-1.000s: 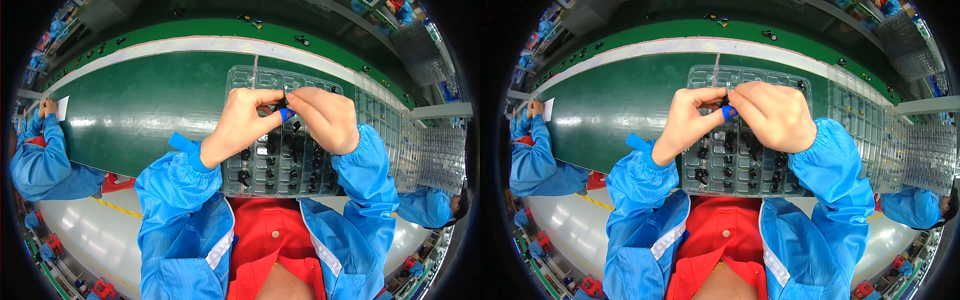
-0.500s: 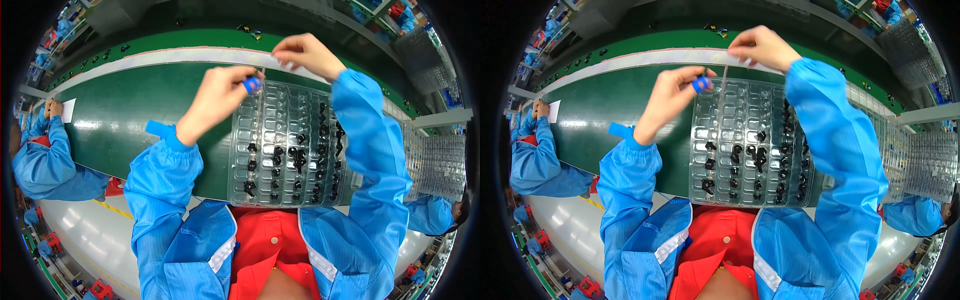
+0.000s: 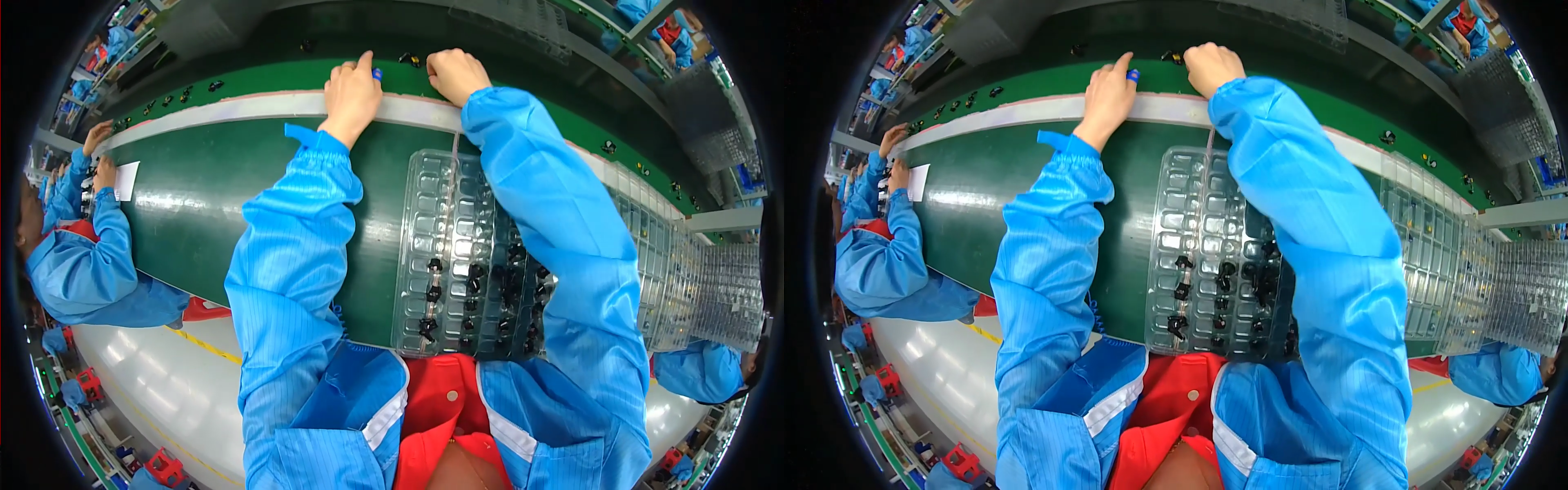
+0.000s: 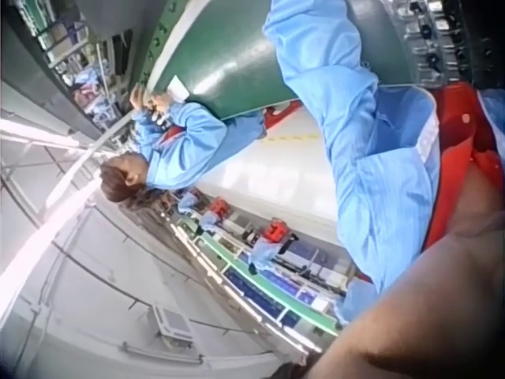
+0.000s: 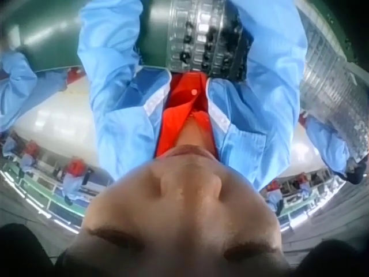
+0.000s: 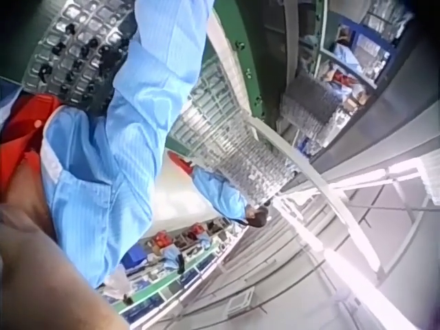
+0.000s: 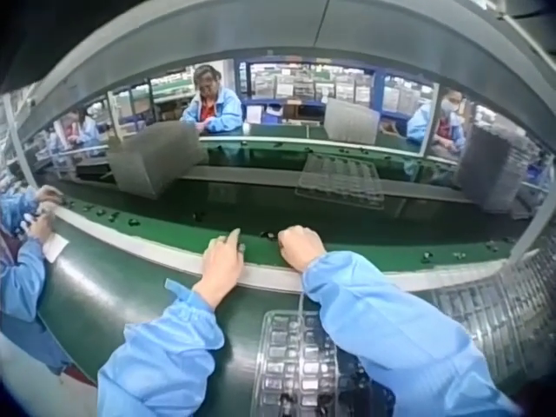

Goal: The person places small blue and black electronic components into a grid tray by hand.

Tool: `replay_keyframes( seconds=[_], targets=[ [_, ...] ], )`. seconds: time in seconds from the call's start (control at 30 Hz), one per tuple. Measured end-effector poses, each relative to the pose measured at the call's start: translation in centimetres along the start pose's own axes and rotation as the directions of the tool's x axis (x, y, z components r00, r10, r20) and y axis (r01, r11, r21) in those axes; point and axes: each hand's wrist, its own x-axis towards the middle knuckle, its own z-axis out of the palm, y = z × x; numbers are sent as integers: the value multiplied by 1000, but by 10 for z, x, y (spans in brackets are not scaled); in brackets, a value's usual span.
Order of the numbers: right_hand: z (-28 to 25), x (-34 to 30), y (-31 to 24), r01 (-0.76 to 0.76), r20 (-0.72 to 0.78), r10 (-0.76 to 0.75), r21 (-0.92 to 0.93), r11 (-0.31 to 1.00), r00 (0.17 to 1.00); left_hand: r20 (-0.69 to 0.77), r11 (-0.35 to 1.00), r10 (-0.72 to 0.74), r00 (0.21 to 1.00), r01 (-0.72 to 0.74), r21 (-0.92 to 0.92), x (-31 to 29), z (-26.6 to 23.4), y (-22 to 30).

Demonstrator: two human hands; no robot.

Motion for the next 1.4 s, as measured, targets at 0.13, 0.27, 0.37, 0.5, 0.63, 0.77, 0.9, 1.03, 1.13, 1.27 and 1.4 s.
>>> replay_keyframes(
  seconds=[0.13, 0.27, 0.37, 0.5, 0.63, 0.77, 0.9, 1.03, 1.13, 1.27, 1.4],
  targets=[
    [-28, -11, 9, 13, 3, -14, 135, 991, 1000, -18, 975, 155, 988, -155, -157, -11, -22, 14],
    [-87, -43, 19, -135, 161, 55, 541, 830, 985, 448, 766, 500, 741, -137, -628, -49, -91, 64],
    [-120, -77, 29, -241, 327, -37, 762, 601, 944, 505, 746, 616, 604, -242, -620, -90, -122, 83],
    [-149, -123, 28, -538, 554, -53, 823, 181, 831, 541, 770, 611, 577, -279, -573, -109, -136, 90],
    [-173, -166, 16, -527, 522, 76, 836, 153, 850, 517, 761, 617, 593, -283, -584, -118, -142, 92],
    [-186, -204, 0, -410, 373, 179, 870, 275, 910, 520, 765, 608, 600, -268, -586, -127, -141, 88],
    [-195, -234, -14, -313, 224, 264, 873, 373, 938, 533, 745, 597, 600, -169, -646, -129, -142, 88],
    [-189, -249, -29, -266, 196, 305, 941, 207, 932, 520, 759, 600, 608, -227, -610, -132, -143, 88],
    [-186, -255, -39, -272, 244, 279, 960, 69, 929, 519, 775, 600, 609, -280, -567, -139, -145, 92],
    [-186, -251, -41, -282, 256, 234, 956, 85, 938, 510, 799, 529, 679, -194, -569, -143, -143, 96],
    [-174, -249, -42, -241, 189, 236, 947, 213, 953, 414, 704, 376, 829, 35, -709, -140, -132, 97]
  ],
)
